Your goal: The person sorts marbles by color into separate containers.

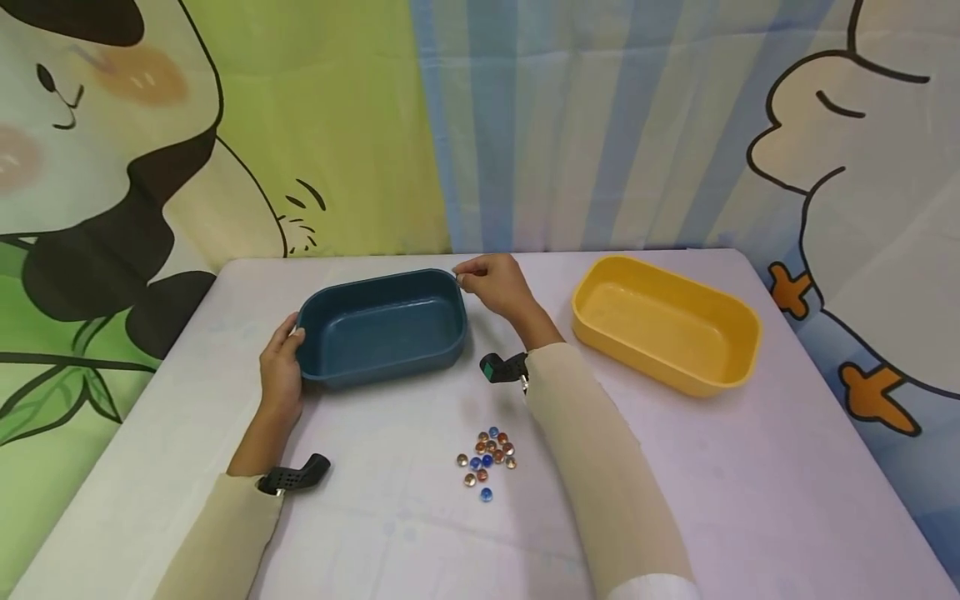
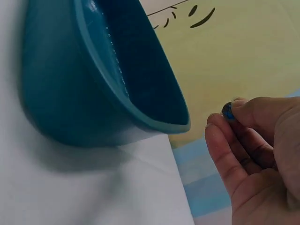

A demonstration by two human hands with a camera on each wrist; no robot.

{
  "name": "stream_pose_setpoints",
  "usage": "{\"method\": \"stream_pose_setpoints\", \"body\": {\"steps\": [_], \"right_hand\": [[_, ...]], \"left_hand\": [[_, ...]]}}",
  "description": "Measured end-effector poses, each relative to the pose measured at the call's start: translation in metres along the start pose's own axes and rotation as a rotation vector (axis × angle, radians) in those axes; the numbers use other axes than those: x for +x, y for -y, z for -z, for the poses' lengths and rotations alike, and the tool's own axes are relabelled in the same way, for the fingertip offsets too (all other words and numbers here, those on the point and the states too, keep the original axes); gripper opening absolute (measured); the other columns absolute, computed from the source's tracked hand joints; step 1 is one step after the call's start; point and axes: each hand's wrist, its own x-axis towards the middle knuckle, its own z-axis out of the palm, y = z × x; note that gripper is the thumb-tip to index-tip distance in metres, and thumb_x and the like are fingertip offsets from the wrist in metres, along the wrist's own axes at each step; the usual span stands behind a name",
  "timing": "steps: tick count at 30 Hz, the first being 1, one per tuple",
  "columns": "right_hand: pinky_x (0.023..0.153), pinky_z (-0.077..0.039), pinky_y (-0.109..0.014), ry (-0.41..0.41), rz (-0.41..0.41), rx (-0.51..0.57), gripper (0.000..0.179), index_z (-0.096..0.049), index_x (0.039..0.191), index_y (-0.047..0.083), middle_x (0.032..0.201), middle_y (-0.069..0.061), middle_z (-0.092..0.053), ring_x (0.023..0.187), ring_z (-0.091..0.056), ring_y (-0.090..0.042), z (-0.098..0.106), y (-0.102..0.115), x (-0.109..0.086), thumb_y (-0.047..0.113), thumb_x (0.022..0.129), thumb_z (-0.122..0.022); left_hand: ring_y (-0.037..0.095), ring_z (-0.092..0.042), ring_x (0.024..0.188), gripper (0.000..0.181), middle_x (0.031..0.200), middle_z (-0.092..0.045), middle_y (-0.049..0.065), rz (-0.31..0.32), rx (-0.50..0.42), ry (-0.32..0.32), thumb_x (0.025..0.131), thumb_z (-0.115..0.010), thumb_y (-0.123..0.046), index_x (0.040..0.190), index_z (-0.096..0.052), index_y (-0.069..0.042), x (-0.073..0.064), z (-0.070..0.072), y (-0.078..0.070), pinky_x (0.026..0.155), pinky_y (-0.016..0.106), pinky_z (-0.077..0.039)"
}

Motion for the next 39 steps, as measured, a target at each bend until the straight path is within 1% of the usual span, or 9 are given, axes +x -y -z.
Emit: {"method": "stream_pose_setpoints", "body": {"steps": [3, 6, 9, 14, 18, 23, 31, 35, 39], "right_hand": [[0.095, -0.048, -0.04, 0.018, -0.045, 0.075, 0.023, -0.071, 0.115, 0.005, 0.107, -0.008, -0.07, 0.098, -0.067, -0.021, -0.004, -0.005, 0.003, 0.014, 0.096, -0.062], [0.097, -0.047, -0.039, 0.03, -0.07, 0.12, 0.024, -0.07, 0.117, 0.003, 0.111, -0.009, -0.069, 0.1, -0.067, -0.022, -0.008, -0.01, 0.006, 0.012, 0.096, -0.062], [0.096, -0.048, -0.037, 0.032, -0.075, 0.151, 0.025, -0.069, 0.118, 0.001, 0.113, -0.01, -0.068, 0.101, -0.067, -0.022, -0.013, -0.012, 0.008, 0.01, 0.096, -0.062], [0.093, -0.051, -0.034, 0.041, -0.063, 0.187, 0.024, -0.069, 0.117, -0.001, 0.114, -0.013, -0.068, 0.1, -0.067, -0.021, -0.021, -0.007, 0.012, 0.01, 0.096, -0.062], [0.091, -0.052, -0.034, 0.046, -0.055, 0.177, 0.023, -0.069, 0.116, -0.002, 0.114, -0.014, -0.067, 0.099, -0.068, -0.021, -0.027, -0.003, 0.016, 0.009, 0.096, -0.062], [0.091, -0.052, -0.035, 0.054, -0.068, 0.169, 0.024, -0.068, 0.116, -0.004, 0.112, -0.013, -0.068, 0.099, -0.068, -0.022, -0.033, 0.0, 0.022, 0.008, 0.097, -0.061], [0.088, -0.053, -0.037, 0.075, -0.072, 0.123, 0.024, -0.068, 0.116, -0.004, 0.11, -0.016, -0.067, 0.096, -0.068, -0.024, -0.034, 0.006, 0.03, 0.007, 0.097, -0.059], [0.087, -0.054, -0.035, 0.066, -0.087, 0.088, 0.023, -0.068, 0.116, -0.002, 0.11, -0.014, -0.068, 0.096, -0.068, -0.023, -0.036, 0.009, 0.032, 0.008, 0.098, -0.058], [0.086, -0.054, -0.034, 0.048, -0.079, 0.058, 0.023, -0.069, 0.116, -0.002, 0.108, -0.013, -0.068, 0.095, -0.068, -0.022, -0.04, 0.01, 0.033, 0.01, 0.098, -0.058]], "left_hand": [[0.01, -0.019, 0.144, 0.048, 0.156, -0.031, -0.002, -0.005, 0.007, 0.005, 0.105, -0.041, -0.028, 0.151, -0.038, -0.016, 0.0, -0.002, 0.001, 0.116, 0.03, -0.016], [0.01, -0.018, 0.144, 0.048, 0.156, -0.031, -0.002, -0.007, 0.005, 0.009, 0.105, -0.041, -0.028, 0.151, -0.038, -0.016, -0.001, -0.003, 0.002, 0.116, 0.031, -0.016], [0.01, -0.018, 0.144, 0.048, 0.156, -0.031, -0.002, -0.005, 0.001, 0.01, 0.105, -0.041, -0.027, 0.151, -0.038, -0.016, -0.002, -0.004, 0.002, 0.116, 0.03, -0.015], [0.01, -0.018, 0.144, 0.048, 0.156, -0.03, -0.003, -0.01, 0.007, 0.008, 0.105, -0.041, -0.028, 0.151, -0.037, -0.017, -0.003, -0.003, 0.0, 0.116, 0.03, -0.016], [0.01, -0.018, 0.144, 0.048, 0.156, -0.03, -0.003, -0.01, 0.004, 0.01, 0.105, -0.041, -0.028, 0.151, -0.037, -0.016, -0.002, -0.002, 0.0, 0.116, 0.03, -0.015], [0.009, -0.019, 0.144, 0.048, 0.156, -0.031, -0.003, 0.001, -0.006, 0.009, 0.105, -0.042, -0.028, 0.151, -0.038, -0.017, -0.002, -0.002, 0.001, 0.116, 0.029, -0.016], [0.009, -0.02, 0.143, 0.048, 0.155, -0.032, -0.003, -0.016, -0.009, 0.008, 0.104, -0.043, -0.028, 0.15, -0.039, -0.016, -0.001, -0.001, 0.001, 0.116, 0.03, -0.017], [0.011, -0.018, 0.144, 0.048, 0.156, -0.03, -0.003, -0.004, -0.015, 0.015, 0.105, -0.041, -0.026, 0.151, -0.037, -0.015, -0.001, 0.0, -0.002, 0.116, 0.032, -0.016], [0.011, -0.018, 0.144, 0.048, 0.156, -0.03, -0.004, -0.001, 0.001, 0.013, 0.105, -0.041, -0.027, 0.151, -0.037, -0.016, -0.002, 0.0, -0.002, 0.117, 0.032, -0.016]]}}
